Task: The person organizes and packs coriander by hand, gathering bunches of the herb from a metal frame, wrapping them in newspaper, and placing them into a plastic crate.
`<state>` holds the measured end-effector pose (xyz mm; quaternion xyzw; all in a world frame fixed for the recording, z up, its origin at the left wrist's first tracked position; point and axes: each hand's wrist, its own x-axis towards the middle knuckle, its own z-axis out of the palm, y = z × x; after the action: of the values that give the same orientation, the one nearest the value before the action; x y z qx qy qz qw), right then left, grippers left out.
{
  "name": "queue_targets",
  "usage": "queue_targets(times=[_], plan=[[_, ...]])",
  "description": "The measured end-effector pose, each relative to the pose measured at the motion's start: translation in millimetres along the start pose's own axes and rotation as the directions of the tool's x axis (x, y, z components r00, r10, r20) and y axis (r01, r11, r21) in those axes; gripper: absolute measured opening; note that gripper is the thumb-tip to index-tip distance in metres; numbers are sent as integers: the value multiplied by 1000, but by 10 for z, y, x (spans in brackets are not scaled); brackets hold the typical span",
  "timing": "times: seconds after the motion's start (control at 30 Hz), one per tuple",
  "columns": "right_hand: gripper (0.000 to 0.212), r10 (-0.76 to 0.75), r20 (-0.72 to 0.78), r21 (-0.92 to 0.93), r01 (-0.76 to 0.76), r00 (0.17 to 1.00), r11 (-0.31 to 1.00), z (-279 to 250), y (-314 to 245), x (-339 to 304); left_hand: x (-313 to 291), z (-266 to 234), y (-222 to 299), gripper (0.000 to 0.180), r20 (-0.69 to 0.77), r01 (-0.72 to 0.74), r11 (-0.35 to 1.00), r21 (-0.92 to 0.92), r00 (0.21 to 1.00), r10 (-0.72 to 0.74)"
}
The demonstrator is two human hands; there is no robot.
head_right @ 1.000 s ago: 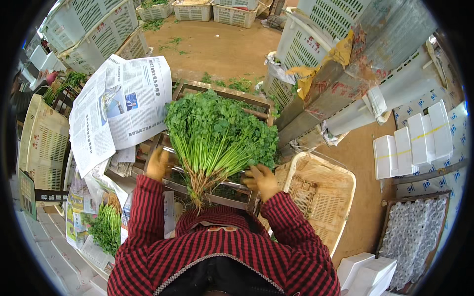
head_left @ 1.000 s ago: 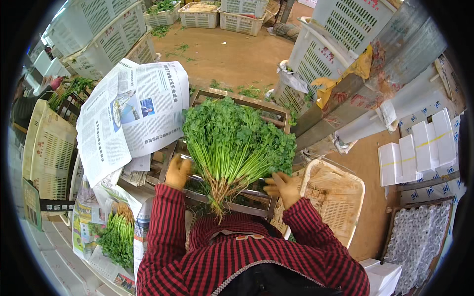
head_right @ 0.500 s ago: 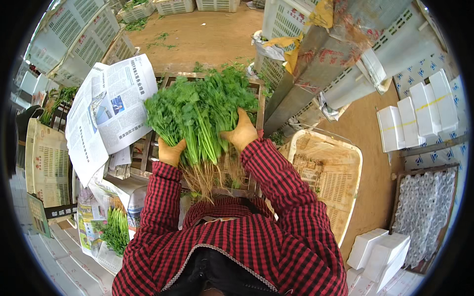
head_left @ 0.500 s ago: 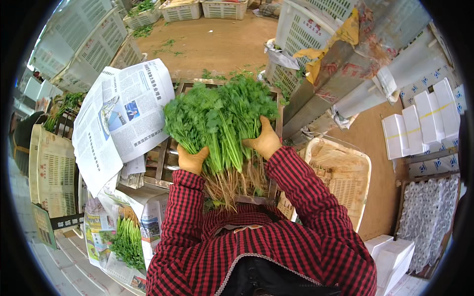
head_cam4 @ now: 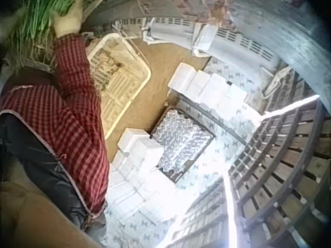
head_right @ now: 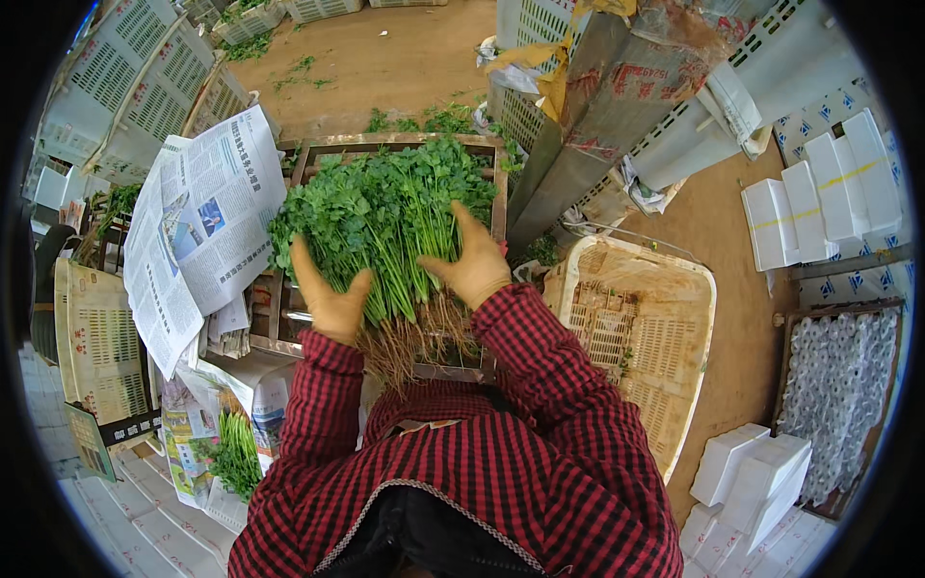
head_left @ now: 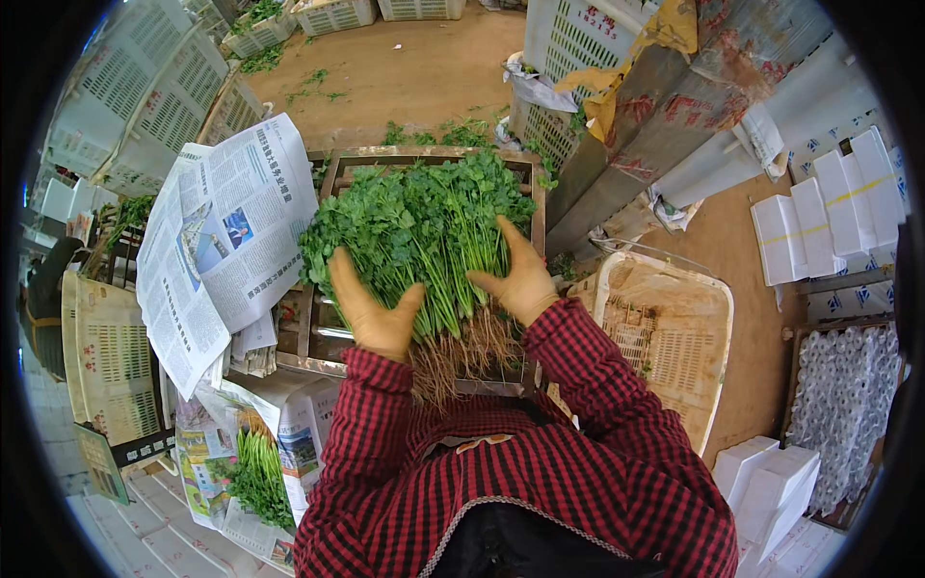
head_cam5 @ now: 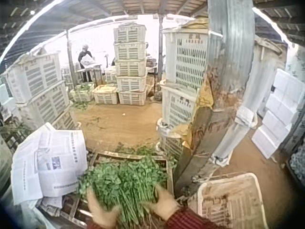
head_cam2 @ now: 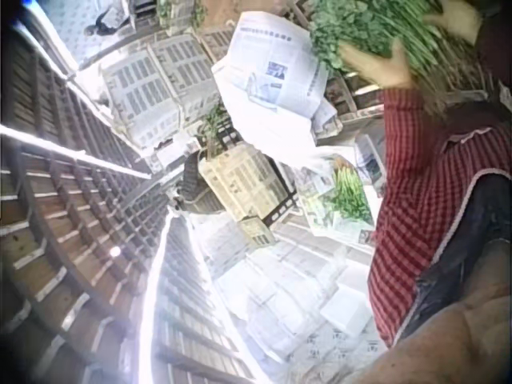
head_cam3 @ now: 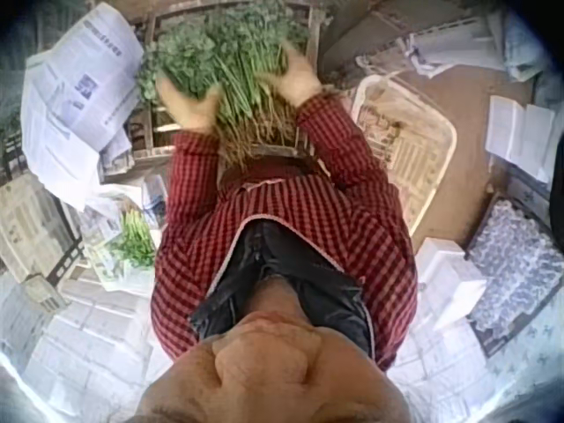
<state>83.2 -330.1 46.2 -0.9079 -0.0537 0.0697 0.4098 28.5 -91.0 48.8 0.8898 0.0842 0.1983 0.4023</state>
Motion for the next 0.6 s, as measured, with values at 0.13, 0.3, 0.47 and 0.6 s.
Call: queue_targets(times=[0.13, 0.3, 0.47, 0.6], plan=[[99, 31, 199, -40, -23, 980, 999, 115, 67, 133, 252, 83, -198, 109, 341, 187, 947, 261, 900, -271], [91, -17, 231, 116, -10, 973, 993, 15, 325, 143, 114, 159, -795, 104, 317, 277, 945, -177, 924, -211], [90, -32, 212, 195, -10, 977, 981, 11, 373, 139, 126, 44, -1148, 93, 357, 501, 812, -299, 848, -392], [80, -69, 27, -58, 70, 997, 996, -29, 43, -39, 81, 55, -1297, 88, 370, 555, 692, -462, 830, -418]])
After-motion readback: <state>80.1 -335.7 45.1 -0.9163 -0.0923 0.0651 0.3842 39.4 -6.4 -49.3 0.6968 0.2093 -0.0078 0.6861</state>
